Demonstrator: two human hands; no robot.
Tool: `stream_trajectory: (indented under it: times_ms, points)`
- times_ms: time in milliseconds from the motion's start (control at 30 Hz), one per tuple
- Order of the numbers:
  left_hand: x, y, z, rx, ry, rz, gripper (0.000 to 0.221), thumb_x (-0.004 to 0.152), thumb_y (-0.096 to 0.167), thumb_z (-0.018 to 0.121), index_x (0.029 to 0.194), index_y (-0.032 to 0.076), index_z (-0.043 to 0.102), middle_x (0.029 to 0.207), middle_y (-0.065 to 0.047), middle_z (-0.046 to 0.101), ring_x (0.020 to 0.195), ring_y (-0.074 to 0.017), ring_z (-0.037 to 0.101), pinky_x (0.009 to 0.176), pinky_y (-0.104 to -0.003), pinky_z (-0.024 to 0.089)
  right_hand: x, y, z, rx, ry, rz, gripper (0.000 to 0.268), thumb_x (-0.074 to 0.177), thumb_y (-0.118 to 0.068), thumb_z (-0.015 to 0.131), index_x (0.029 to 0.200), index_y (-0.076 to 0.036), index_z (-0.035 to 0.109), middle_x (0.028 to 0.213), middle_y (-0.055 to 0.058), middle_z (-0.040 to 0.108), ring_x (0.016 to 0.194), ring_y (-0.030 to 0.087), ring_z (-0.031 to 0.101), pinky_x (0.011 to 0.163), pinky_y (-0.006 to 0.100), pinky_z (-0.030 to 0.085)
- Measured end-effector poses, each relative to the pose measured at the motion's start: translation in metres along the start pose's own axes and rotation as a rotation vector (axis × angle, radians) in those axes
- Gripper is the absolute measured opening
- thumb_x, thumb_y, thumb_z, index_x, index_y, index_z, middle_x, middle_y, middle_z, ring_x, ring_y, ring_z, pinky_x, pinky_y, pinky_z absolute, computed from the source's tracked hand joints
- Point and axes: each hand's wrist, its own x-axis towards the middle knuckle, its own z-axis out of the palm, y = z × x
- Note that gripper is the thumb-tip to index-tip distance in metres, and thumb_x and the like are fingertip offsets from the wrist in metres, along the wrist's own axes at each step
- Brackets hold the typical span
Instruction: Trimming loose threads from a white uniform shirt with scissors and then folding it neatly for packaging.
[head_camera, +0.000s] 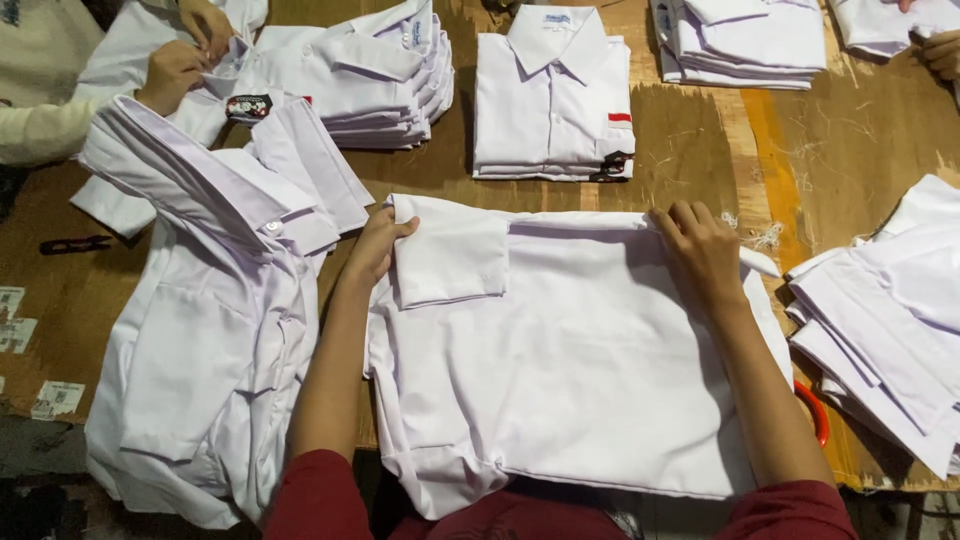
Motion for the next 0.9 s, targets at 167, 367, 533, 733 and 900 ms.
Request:
stream_trajectory:
  times_ms: [167, 367, 533, 733, 900]
  points:
    - [-0.031, 0.03, 0.016, 0.092, -0.003, 0.089, 0.064, 0.092, 0.041, 0.083, 0.134, -0.001, 0.058, 0.117, -0.018, 0.071, 0.101, -0.0253, 0.072, 0.084, -0.042, 0.063, -0.004, 0.006, 0.021, -0.114, 0.057, -0.047, 0.025, 0.096, -0.021, 0.067, 0.119, -0.029, 0.066, 0.095, -0.007, 0.056, 0.089, 0.013, 0.06, 0.067, 0.025, 0.044]
    - [-0.044, 0.046, 0.016, 0.088, -0.069, -0.029, 0.085, 0.084, 0.03, 0.088, 0.147, -0.004, 0.043, 0.128, -0.018, 0.062, 0.111, -0.0299, 0.068, 0.088, -0.046, 0.06, -0.042, 0.022, 0.022, -0.171, 0.008, -0.038, 0.002, 0.107, -0.026, 0.059, 0.107, -0.024, 0.058, 0.087, -0.006, 0.056, 0.091, 0.014, 0.063, 0.073, 0.027, 0.043]
    - [-0.091, 0.088, 0.021, 0.178, -0.149, -0.127, 0.084, 0.079, 0.026, 0.087, 0.146, -0.003, 0.045, 0.129, -0.016, 0.063, 0.11, -0.0273, 0.067, 0.085, -0.043, 0.06, -0.069, 0.021, -0.018, -0.142, 0.005, -0.045, 0.011, 0.106, -0.022, 0.061, 0.096, -0.022, 0.058, 0.084, -0.004, 0.054, 0.089, 0.016, 0.061, 0.074, 0.028, 0.045]
    - [-0.112, 0.125, 0.033, 0.893, -0.172, -0.161, 0.116, 0.075, 0.057, 0.08, 0.153, -0.011, 0.026, 0.15, -0.039, 0.043, 0.138, -0.0502, 0.047, 0.109, -0.06, 0.044, -0.093, 0.028, -0.04, 0.001, -0.439, 0.102, 0.027, 0.089, -0.024, 0.074, 0.11, -0.029, 0.056, 0.105, -0.009, 0.058, 0.11, 0.017, 0.062, 0.09, 0.034, 0.05]
    - [-0.117, 0.099, 0.04, 1.083, 0.165, -0.18, 0.08, 0.089, 0.056, 0.064, 0.138, 0.005, 0.028, 0.147, -0.021, 0.049, 0.132, -0.0433, 0.049, 0.1, -0.054, 0.042, -0.108, 0.055, -0.039, 0.479, -0.255, 0.324, 0.052, 0.086, -0.022, 0.079, 0.129, -0.001, 0.058, 0.118, 0.022, 0.056, 0.097, 0.047, 0.056, 0.077, 0.056, 0.052]
